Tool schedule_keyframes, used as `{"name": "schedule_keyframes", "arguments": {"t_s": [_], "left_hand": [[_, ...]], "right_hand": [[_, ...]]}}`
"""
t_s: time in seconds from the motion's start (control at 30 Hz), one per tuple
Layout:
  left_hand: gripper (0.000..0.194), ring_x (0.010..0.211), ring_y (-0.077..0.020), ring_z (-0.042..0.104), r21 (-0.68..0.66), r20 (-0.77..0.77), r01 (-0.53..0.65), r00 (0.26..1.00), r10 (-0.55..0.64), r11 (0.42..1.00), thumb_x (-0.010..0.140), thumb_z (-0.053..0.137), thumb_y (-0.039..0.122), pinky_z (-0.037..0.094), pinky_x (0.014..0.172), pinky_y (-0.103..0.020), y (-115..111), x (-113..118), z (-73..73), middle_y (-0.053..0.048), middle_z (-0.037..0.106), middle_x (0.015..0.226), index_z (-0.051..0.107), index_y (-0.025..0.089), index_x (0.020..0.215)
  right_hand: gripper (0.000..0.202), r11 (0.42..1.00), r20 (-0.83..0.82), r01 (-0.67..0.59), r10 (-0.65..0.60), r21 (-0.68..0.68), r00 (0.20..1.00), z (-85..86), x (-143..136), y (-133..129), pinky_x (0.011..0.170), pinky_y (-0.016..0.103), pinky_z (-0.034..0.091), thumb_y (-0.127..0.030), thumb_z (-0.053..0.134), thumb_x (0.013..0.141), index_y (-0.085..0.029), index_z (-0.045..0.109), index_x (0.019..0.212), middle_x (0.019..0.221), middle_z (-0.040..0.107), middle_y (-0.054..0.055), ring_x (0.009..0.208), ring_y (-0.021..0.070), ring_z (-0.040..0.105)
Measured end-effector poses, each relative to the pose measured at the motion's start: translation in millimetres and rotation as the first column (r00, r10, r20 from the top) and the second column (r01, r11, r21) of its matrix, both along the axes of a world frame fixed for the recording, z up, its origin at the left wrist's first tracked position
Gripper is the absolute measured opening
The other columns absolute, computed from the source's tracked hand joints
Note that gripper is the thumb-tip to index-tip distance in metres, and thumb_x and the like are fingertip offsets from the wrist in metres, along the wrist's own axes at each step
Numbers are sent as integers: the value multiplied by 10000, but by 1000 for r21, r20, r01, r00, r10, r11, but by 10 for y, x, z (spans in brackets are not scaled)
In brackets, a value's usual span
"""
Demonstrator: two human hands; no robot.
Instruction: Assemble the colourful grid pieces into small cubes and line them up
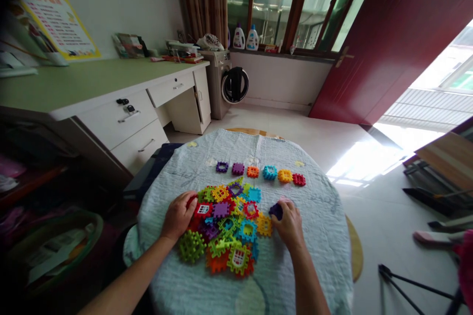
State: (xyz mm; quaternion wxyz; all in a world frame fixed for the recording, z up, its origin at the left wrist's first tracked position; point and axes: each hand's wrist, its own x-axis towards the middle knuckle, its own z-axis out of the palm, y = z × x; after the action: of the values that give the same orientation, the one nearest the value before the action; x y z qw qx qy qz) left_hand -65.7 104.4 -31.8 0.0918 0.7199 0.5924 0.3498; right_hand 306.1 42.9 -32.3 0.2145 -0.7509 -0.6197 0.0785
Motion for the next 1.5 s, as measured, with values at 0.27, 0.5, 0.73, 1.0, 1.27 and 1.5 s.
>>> {"name": "schedule_keyframes", "arguments": {"t_s": [0.27, 0.5, 0.73, 1.0, 1.27, 1.5], "left_hand": [[297, 1012, -245, 635, -1, -6, 4, 1000, -4, 1000, 906, 419, 354, 493, 954, -425, 9, -7, -15, -90, 701, 1069, 649, 194, 1004], [282, 1019, -245, 635, -2, -4, 5, 1000, -5, 1000, 907, 423, 347, 492, 961, -419, 7, -7, -12, -88, 698, 1067, 642, 204, 1012], [282, 1021, -245, 624, -13, -5, 7, 1000, -7, 1000, 910, 425, 328, 482, 970, -434, -6, 1, -6, -96, 693, 1076, 640, 183, 1020], [268, 1024, -240, 628, -18, 4, -7, 1000, 7, 1000, 911, 437, 315, 483, 972, -430, -16, 21, 14, -90, 693, 1072, 644, 182, 1016], [244, 1015, -233, 634, -40, 14, -8, 1000, 8, 999, 902, 461, 312, 493, 949, -436, -48, 32, 74, -74, 696, 1050, 646, 193, 1008], [221, 1014, -230, 626, -68, 33, -13, 999, 15, 998, 903, 464, 292, 486, 948, -427, -67, 54, 137, -75, 689, 1055, 638, 199, 1002]], "right_hand": [[688, 989, 51, 140, -138, -43, 989, -10, 6, -75, 945, 409, 391, -400, 626, 680, -174, 466, 1310, 1129, 602, 101, 1076, 282, 551], [463, 965, 157, 200, -173, -172, 972, 110, -64, -59, 842, 357, 409, -457, 614, 716, -189, 610, 1093, 1086, 618, 107, 1028, 276, 562], [527, 940, 189, 221, -175, -261, 966, 205, -92, -38, 809, 372, 414, -474, 584, 720, -175, 602, 1153, 1138, 612, 129, 1028, 303, 568], [469, 983, 166, 140, -119, -121, 979, 584, -430, 339, 844, 406, 376, -406, 588, 715, -196, 610, 1133, 1118, 578, 114, 1031, 302, 508], [470, 938, 123, -344, 347, -51, 930, 828, -1305, 1429, 958, 405, 276, -323, 686, 662, -239, 625, 1121, 1208, 526, 80, 1113, 277, 404], [540, 899, 181, -363, 411, -246, 893, 693, -1595, 2056, 982, 425, 236, -354, 690, 672, -259, 614, 1198, 1283, 488, 91, 1167, 292, 363]]}}
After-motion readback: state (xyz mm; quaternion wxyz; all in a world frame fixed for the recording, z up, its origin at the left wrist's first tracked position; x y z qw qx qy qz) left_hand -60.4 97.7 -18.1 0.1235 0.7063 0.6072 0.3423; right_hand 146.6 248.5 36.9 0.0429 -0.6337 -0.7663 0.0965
